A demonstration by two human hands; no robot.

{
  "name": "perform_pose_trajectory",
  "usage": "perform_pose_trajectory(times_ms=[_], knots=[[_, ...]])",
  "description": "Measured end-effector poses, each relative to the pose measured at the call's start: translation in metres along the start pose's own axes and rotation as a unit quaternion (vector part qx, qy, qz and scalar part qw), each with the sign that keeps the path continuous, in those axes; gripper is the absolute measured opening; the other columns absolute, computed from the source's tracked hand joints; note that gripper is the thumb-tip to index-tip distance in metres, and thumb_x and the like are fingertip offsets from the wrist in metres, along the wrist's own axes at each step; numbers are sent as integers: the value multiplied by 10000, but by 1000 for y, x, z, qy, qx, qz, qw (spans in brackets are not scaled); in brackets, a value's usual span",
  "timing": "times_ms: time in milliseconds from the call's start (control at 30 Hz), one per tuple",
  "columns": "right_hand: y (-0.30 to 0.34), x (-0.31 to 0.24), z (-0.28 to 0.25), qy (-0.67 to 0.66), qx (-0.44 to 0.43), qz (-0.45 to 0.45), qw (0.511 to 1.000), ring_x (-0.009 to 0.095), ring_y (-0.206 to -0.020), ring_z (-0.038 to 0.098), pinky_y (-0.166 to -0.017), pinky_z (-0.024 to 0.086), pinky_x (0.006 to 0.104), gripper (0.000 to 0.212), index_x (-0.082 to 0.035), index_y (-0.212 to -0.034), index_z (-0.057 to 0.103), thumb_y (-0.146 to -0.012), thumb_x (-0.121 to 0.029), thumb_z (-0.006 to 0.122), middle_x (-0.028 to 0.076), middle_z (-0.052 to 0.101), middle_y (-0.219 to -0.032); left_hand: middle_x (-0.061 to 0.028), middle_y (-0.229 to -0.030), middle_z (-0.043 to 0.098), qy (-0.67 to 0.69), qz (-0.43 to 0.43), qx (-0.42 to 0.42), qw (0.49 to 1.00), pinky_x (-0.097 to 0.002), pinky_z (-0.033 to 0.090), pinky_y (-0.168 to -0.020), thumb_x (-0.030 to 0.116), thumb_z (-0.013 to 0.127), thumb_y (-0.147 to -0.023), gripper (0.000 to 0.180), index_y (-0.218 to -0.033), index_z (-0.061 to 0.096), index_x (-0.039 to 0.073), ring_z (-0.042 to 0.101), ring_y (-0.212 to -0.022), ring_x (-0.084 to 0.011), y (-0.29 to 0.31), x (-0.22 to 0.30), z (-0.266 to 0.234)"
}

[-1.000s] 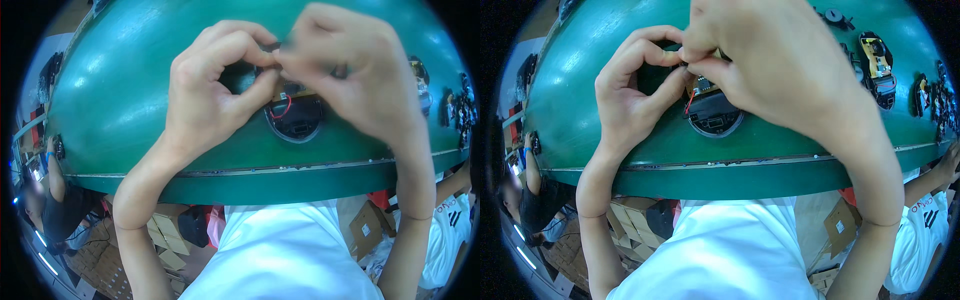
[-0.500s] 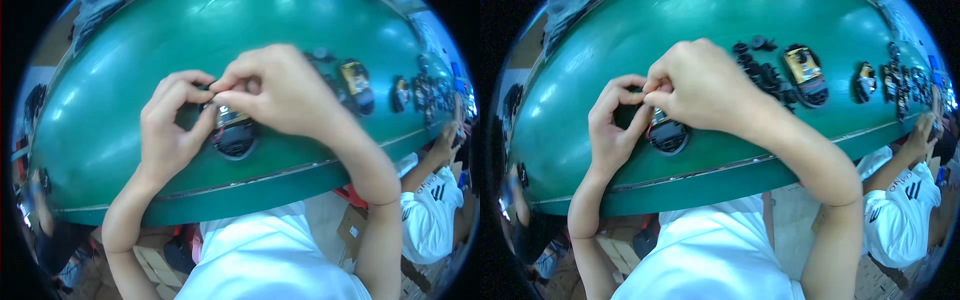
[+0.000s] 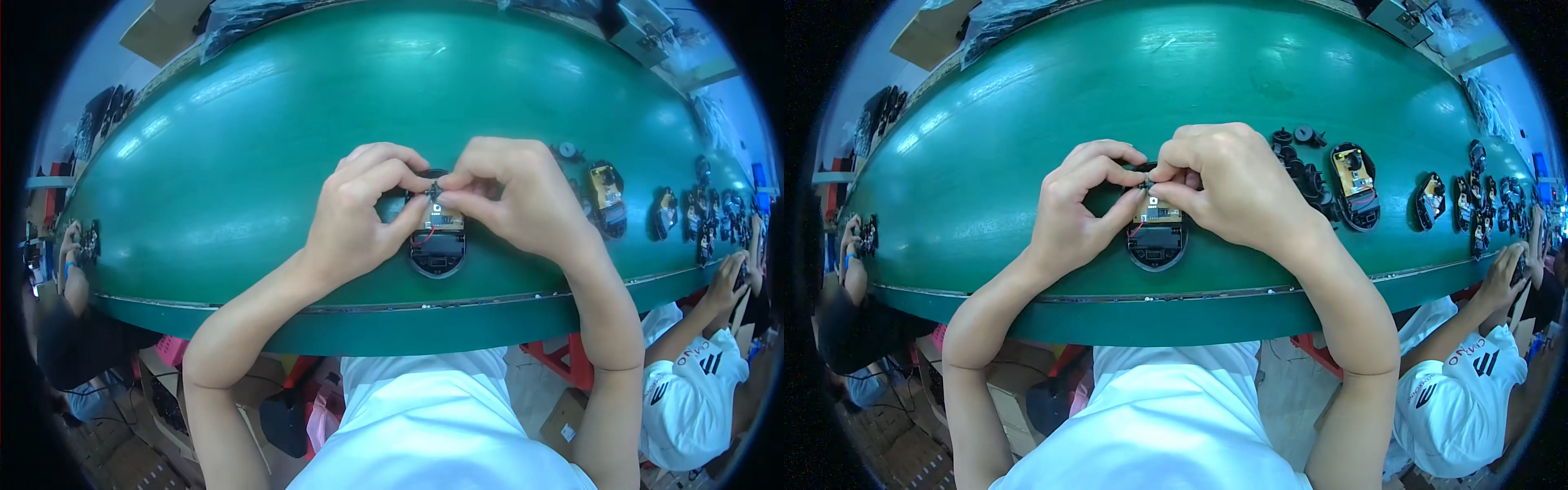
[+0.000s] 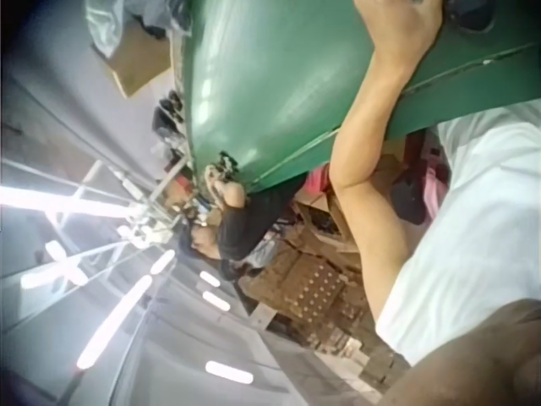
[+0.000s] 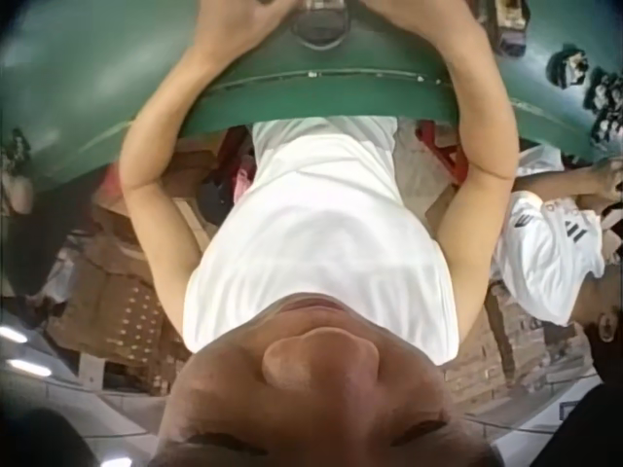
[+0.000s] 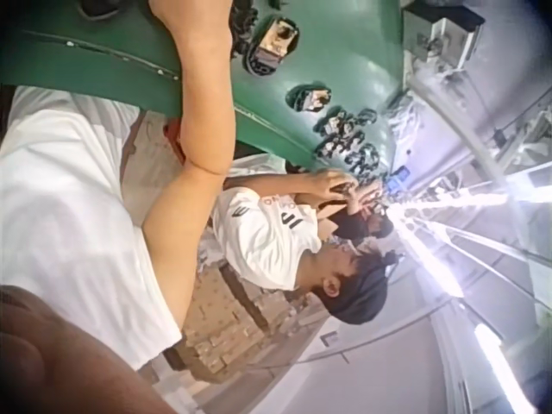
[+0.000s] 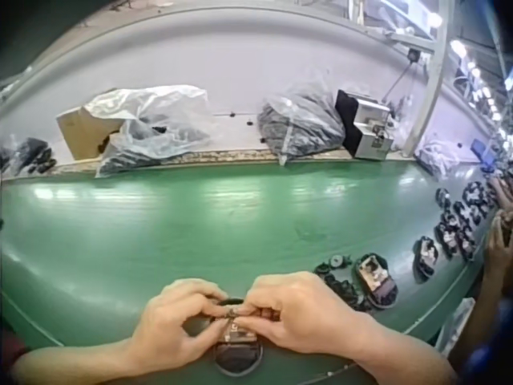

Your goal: Assembling small electronic devices by placing internal components into plastic housings on a production line

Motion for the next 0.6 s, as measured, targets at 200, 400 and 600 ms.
perform_pose_trajectory(times_ms=[200, 400, 600], knots=[[-2, 19, -1, -83, -37, 141, 986, 144, -613, 617, -589, 491, 300, 126, 21, -887, 771, -823, -87, 787, 103, 701, -706, -126, -1097, 736, 10, 7, -3, 1000, -379, 545, -898, -11, 795, -773, 160, -913, 722, 11, 698, -1036, -279, -3, 1, 0], [-1, 19, -2, -73, -12, 90, 993, 184, -614, 636, -590, 501, 324, 100, 15, -853, 759, -799, -63, 790, 107, 695, -716, -124, -1098, 736, -7, 20, 1, 1000, -377, 547, -888, -12, 798, -772, 163, -916, 726, 16, 699, -1028, -278, -4, 4, 2], [0, -12, -4, 80, 37, -98, 991, 248, -640, 666, -609, 522, 351, 87, 4, -829, 747, -782, -55, 790, 122, 694, -748, -126, -1096, 733, -8, 3, 7, 1000, -373, 553, -865, -20, 792, -777, 156, -912, 722, 15, 701, -1019, -281, -3, 2, 1]])
Point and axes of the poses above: each hand's wrist, its own y-axis away from the middle knuckle, its own z-axis out of the palm, x = y × z, the point moved 8 cm from there along -y, towards the middle knuckle
